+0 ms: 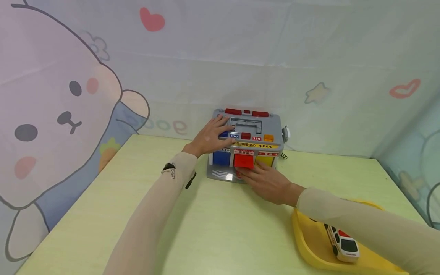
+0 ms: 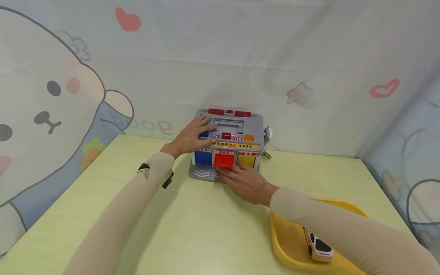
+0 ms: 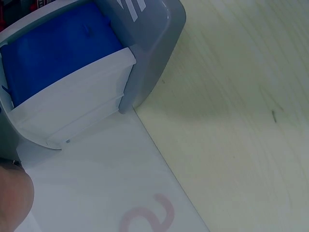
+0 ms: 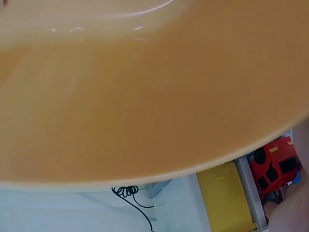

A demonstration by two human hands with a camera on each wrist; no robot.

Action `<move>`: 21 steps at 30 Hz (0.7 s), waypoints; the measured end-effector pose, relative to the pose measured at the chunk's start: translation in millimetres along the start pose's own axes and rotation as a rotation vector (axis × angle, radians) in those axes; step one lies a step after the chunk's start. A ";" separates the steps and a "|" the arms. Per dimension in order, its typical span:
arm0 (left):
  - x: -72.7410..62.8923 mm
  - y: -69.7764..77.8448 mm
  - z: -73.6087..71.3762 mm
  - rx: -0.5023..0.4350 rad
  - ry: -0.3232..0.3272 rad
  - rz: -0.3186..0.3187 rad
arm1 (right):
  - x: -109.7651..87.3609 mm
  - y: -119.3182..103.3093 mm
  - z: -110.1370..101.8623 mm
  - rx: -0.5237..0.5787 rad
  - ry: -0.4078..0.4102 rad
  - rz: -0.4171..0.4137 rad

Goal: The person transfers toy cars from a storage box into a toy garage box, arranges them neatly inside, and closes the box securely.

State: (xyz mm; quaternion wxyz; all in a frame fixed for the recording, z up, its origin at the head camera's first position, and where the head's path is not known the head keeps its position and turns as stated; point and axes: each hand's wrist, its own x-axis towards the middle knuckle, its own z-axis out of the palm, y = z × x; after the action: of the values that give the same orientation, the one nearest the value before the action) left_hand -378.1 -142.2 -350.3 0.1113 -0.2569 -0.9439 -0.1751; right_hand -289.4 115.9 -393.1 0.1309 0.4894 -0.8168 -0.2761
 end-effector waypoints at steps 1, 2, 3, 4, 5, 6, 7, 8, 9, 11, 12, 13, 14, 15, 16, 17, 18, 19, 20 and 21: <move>0.2 0.1 0.1 0.001 -0.002 -0.001 | -0.3 0.0 0.2 -0.007 0.000 -0.002; 0.1 0.4 0.2 0.001 -0.005 -0.003 | -0.5 0.1 0.6 -0.017 0.001 -0.006; 0.2 0.5 0.3 0.001 -0.007 -0.005 | -0.6 0.3 0.8 -0.027 0.003 -0.010; 0.1 0.8 0.4 0.001 -0.009 -0.006 | -0.7 0.5 0.7 -0.040 0.003 -0.015; 0.1 0.9 0.5 0.002 -0.010 -0.009 | -0.7 0.8 0.8 -0.057 0.001 -0.022; 0.0 1.1 0.6 0.002 -0.011 -0.010 | -0.3 1.3 0.9 -0.076 -0.006 -0.031; -0.1 1.1 0.5 0.003 -0.011 -0.012 | 0.0 1.8 0.9 -0.094 -0.015 -0.037; -0.3 1.3 0.4 0.003 -0.010 -0.012 | 0.4 2.4 0.6 -0.112 -0.023 -0.044; -0.5 1.4 0.3 0.005 -0.009 -0.014 | 0.8 2.9 0.0 -0.127 -0.031 -0.049; -0.7 1.4 0.2 0.008 -0.005 -0.015 | 1.5 3.7 -0.6 -0.157 -0.050 -0.055; -0.9 1.6 0.1 0.009 -0.004 -0.015 | 1.9 3.9 -0.9 -0.161 -0.055 -0.054; -1.1 2.0 -0.1 0.010 -0.003 -0.016 | 2.2 3.8 -1.3 -0.154 -0.053 -0.049; -1.2 2.1 -0.1 0.011 -0.003 -0.016 | 2.3 3.6 -1.5 -0.141 -0.053 -0.044; -1.1 2.3 0.0 0.012 -0.003 -0.014 | 2.3 3.3 -1.6 -0.121 -0.053 -0.037; -1.0 2.6 -0.2 0.010 -0.003 -0.014 | 2.4 3.0 -1.8 -0.100 -0.055 -0.031; -1.0 2.8 -0.3 0.010 -0.003 -0.013 | 2.7 2.6 -2.0 -0.076 -0.055 -0.024; -1.0 3.0 -0.5 0.009 -0.004 -0.013 | 3.0 2.3 -2.3 -0.052 -0.057 -0.016; -0.9 3.1 -0.7 0.009 -0.005 -0.014 | 3.4 2.0 -2.7 -0.035 -0.060 -0.010; -0.8 3.0 -0.9 0.010 -0.005 -0.014 | 4.0 1.9 -3.1 -0.028 -0.064 -0.005; -0.8 3.0 -1.1 0.009 -0.005 -0.016 | 4.7 1.9 -3.8 -0.027 -0.063 -0.001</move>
State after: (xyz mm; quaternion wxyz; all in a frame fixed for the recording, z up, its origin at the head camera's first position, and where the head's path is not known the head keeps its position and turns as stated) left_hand -375.7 -140.5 -348.7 0.1086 -0.2490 -0.9471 -0.1710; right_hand -291.2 111.3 -389.2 0.1116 0.4792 -0.8164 -0.3023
